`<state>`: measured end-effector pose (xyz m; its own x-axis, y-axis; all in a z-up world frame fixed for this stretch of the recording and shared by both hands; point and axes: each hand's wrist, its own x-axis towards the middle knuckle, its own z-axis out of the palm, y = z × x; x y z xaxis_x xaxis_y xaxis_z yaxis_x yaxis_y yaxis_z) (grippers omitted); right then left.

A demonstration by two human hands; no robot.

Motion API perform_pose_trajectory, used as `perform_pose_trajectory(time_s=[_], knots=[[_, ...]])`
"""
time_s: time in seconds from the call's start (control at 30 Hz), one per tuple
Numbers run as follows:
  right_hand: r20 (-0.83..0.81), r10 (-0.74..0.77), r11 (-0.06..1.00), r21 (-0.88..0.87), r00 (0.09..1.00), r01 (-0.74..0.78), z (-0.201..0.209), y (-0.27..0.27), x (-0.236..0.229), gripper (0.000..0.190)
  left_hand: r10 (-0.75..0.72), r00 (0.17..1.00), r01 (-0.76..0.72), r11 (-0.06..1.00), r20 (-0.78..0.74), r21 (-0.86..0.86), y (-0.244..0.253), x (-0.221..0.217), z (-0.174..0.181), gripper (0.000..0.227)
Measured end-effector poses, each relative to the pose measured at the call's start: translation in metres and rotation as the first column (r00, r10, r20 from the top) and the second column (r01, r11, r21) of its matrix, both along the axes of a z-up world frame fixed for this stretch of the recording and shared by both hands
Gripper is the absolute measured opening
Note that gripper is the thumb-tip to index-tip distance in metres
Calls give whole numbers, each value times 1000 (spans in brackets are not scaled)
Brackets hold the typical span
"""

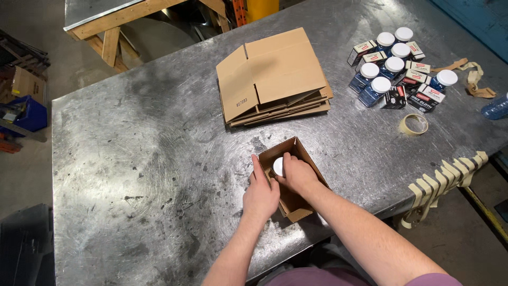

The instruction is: The person places small containers and packaged boxes into larger cardboard boxes, folds the box flaps, and applies pre-cut strips of masking tape to secure them on a metal workbench.

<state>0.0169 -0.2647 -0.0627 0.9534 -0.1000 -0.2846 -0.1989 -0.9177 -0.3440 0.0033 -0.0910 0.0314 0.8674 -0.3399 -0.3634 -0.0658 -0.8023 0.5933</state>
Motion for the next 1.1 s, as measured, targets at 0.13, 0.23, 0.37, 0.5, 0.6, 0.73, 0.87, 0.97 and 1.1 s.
perform_pose_trajectory(time_s=[0.13,0.23,0.37,0.5,0.6,0.73,0.87,0.97,1.1], knots=[[-21,16,1000,4,1000,-16,4,-5,5,57,11,998,-10,1000,-57,18,-10,7,25,93],[-21,11,1000,-12,1000,-11,10,-7,14,60,25,998,-25,1000,-58,8,-15,19,29,92],[-28,29,999,22,999,-28,17,-7,29,61,69,997,-68,997,-40,25,-19,47,14,90],[-34,59,998,27,998,-58,3,-9,52,67,88,996,-86,992,-20,89,-28,56,31,91],[-62,89,995,-31,994,-91,-7,-12,60,68,88,996,-87,989,0,121,-35,59,11,93],[-78,103,994,-27,992,-105,-32,-23,65,69,95,995,-88,983,-39,161,-46,55,26,99],[-101,98,995,-7,990,-99,-46,-27,68,67,92,994,-83,987,-61,138,-49,62,11,113],[-106,117,993,-24,987,-120,-60,-33,73,71,103,993,-94,983,-53,156,-52,65,4,113],[-112,99,995,-23,989,-102,-69,-36,75,74,121,992,-117,981,-20,153,-53,59,5,112]])
